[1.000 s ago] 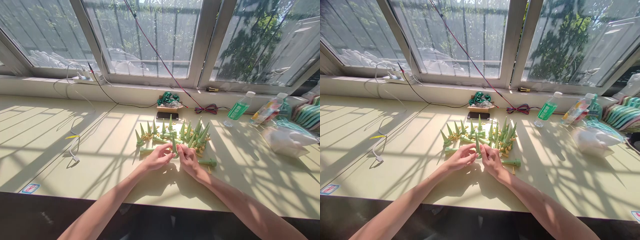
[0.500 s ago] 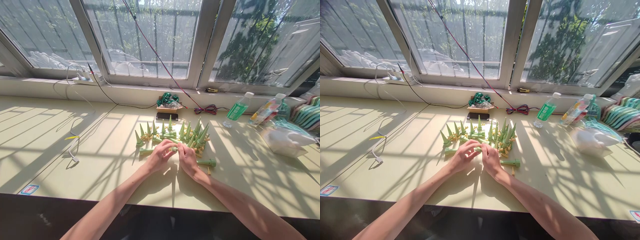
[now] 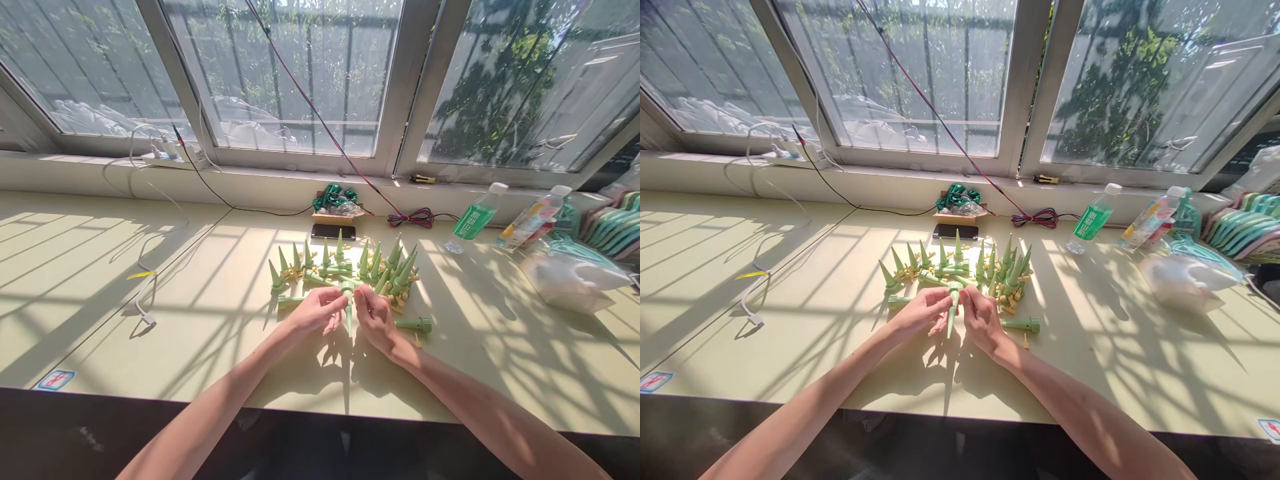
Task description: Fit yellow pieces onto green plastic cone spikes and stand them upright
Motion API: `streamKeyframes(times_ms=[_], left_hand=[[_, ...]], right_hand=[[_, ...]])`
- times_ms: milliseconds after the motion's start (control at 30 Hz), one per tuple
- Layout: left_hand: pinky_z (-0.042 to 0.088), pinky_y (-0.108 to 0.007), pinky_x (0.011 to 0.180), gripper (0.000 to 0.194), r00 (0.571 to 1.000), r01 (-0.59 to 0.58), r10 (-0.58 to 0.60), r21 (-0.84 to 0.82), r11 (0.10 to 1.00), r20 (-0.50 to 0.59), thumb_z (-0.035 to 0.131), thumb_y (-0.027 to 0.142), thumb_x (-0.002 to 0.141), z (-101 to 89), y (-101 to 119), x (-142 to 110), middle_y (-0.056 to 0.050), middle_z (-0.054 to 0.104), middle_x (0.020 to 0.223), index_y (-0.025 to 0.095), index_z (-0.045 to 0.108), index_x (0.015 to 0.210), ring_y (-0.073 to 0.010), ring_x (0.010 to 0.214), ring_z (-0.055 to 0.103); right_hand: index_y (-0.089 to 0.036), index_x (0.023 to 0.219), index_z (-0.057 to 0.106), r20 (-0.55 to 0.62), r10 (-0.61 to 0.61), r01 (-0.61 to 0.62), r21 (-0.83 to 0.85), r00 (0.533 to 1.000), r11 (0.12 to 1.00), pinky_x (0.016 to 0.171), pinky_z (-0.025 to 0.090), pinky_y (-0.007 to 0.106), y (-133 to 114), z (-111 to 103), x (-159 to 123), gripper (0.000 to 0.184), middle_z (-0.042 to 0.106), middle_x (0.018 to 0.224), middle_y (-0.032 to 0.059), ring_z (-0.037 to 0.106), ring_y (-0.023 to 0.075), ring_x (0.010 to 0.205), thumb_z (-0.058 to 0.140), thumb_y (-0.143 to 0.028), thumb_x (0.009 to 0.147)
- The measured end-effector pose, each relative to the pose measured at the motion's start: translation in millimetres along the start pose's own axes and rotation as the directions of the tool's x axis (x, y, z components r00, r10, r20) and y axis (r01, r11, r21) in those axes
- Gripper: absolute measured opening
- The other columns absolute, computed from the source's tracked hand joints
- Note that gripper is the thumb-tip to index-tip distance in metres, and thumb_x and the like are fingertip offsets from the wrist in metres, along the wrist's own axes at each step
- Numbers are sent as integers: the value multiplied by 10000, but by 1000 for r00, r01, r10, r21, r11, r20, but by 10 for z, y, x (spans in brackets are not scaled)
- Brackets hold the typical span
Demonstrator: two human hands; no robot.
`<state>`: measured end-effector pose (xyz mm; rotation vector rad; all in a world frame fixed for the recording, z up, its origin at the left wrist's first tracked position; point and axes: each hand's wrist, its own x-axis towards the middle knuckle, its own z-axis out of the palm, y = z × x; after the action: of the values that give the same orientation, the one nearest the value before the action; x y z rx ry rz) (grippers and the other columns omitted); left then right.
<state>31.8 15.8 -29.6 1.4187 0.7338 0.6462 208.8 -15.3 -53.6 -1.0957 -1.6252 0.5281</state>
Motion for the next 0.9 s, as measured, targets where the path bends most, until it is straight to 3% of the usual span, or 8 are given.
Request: streamKeyframes(times_ms=[133,300,433,533,633,733,800,900], left_hand=[[373,-209,430,395,996,-59,64,77,995,-56,720,520,855,38,27,-18,53,525,527,162,556,859,-88,410,483],[492,-220,524,399,946,-219,274,284,933,-171,762,422,826,61,5,-23,-26,625,896,174,625,1107,-98,603,567],[545,-245,619,286,892,-332,439,499,801,-111,695,376,892,42,-16,-20,-81,629,1073,187,682,1106,-118,712,599],[539,-244,621,254,880,-333,461,543,771,-115,655,364,922,45,-6,-15,-79,632,1063,195,678,1111,-115,702,590],[525,-234,589,310,896,-271,396,458,847,-202,705,399,881,47,10,-1,-67,630,1039,185,646,1096,-118,697,600],[447,-212,462,370,946,-147,215,272,951,-243,672,518,883,26,18,20,-27,612,813,151,631,911,-99,542,553],[368,-204,387,509,979,-38,58,109,993,-195,550,618,927,6,19,30,-15,570,685,132,611,789,-85,438,498],[369,-203,391,623,995,73,-76,-52,996,-57,504,689,918,-11,23,35,-55,607,689,103,632,749,-93,456,522]], right_hand=[[-230,676,345,-5,22,-22,28,1000,999,491,261,287,12,6,-12,425,333,547,-56,300,114,490,392,-424,1051],[-233,631,339,-29,93,-90,96,995,991,464,283,281,24,33,-19,489,378,500,-45,343,115,460,366,-479,1053],[-231,603,351,-15,114,-111,117,993,987,446,292,271,10,32,-14,525,390,473,-41,357,115,446,362,-508,1049],[-228,625,391,-18,110,-107,108,994,988,450,304,268,8,30,-9,513,407,480,-41,380,118,449,355,-512,1050],[-227,667,417,-41,97,-92,105,994,990,467,320,268,17,34,-4,479,428,513,-41,398,118,460,362,-505,1052],[-232,690,391,-60,63,-56,108,996,993,475,320,268,16,33,3,452,425,543,-43,394,115,466,356,-493,1057],[-235,692,379,-52,22,-18,84,998,996,470,309,267,3,26,7,449,407,544,-46,375,114,463,347,-493,1058],[-230,690,408,15,-50,50,29,999,998,481,317,266,-23,8,8,447,420,553,-41,384,117,476,348,-473,1061]])
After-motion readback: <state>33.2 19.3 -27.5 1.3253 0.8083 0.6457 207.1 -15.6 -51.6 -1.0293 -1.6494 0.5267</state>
